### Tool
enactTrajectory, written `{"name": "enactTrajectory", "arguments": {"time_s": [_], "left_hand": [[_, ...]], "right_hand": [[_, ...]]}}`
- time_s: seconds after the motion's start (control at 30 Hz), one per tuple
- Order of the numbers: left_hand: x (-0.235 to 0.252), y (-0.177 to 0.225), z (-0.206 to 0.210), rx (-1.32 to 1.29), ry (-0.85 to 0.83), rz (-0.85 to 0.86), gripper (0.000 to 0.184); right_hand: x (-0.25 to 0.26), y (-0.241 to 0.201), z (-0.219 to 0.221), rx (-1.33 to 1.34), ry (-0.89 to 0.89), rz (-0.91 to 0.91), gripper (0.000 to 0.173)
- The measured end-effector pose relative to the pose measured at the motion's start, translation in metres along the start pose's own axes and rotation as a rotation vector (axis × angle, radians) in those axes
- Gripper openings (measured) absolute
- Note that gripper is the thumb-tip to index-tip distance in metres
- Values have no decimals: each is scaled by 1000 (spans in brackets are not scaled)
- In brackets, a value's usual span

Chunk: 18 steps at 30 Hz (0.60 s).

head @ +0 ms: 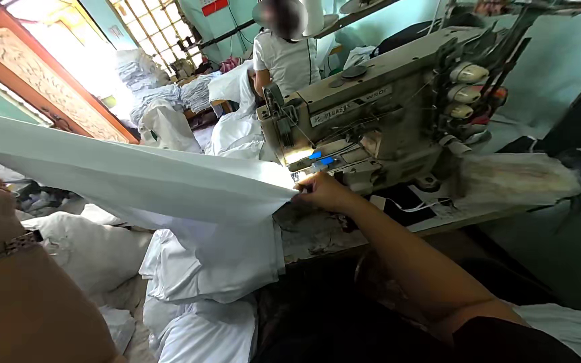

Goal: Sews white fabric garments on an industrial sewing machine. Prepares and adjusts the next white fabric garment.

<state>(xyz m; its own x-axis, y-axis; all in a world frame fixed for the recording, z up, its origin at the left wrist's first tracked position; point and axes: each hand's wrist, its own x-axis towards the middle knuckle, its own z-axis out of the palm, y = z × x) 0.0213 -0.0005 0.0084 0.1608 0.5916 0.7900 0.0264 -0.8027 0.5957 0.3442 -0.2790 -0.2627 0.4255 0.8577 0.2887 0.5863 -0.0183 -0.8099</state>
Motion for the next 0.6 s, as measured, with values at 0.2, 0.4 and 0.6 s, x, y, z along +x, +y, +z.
{"name": "enactTrajectory", "arguments": {"time_s": [0.2, 0.4, 0.6], "left_hand": [[-15, -33, 12, 77, -226, 163, 23], [-40, -21, 25, 149, -333, 327, 23], [-79, -5, 42, 182, -327, 437, 23]], "right_hand": [[-29, 15, 8, 162, -48, 39, 17], [-41, 17, 18, 203, -41, 62, 21], [-44, 18, 22, 219, -7, 31, 22]]}}
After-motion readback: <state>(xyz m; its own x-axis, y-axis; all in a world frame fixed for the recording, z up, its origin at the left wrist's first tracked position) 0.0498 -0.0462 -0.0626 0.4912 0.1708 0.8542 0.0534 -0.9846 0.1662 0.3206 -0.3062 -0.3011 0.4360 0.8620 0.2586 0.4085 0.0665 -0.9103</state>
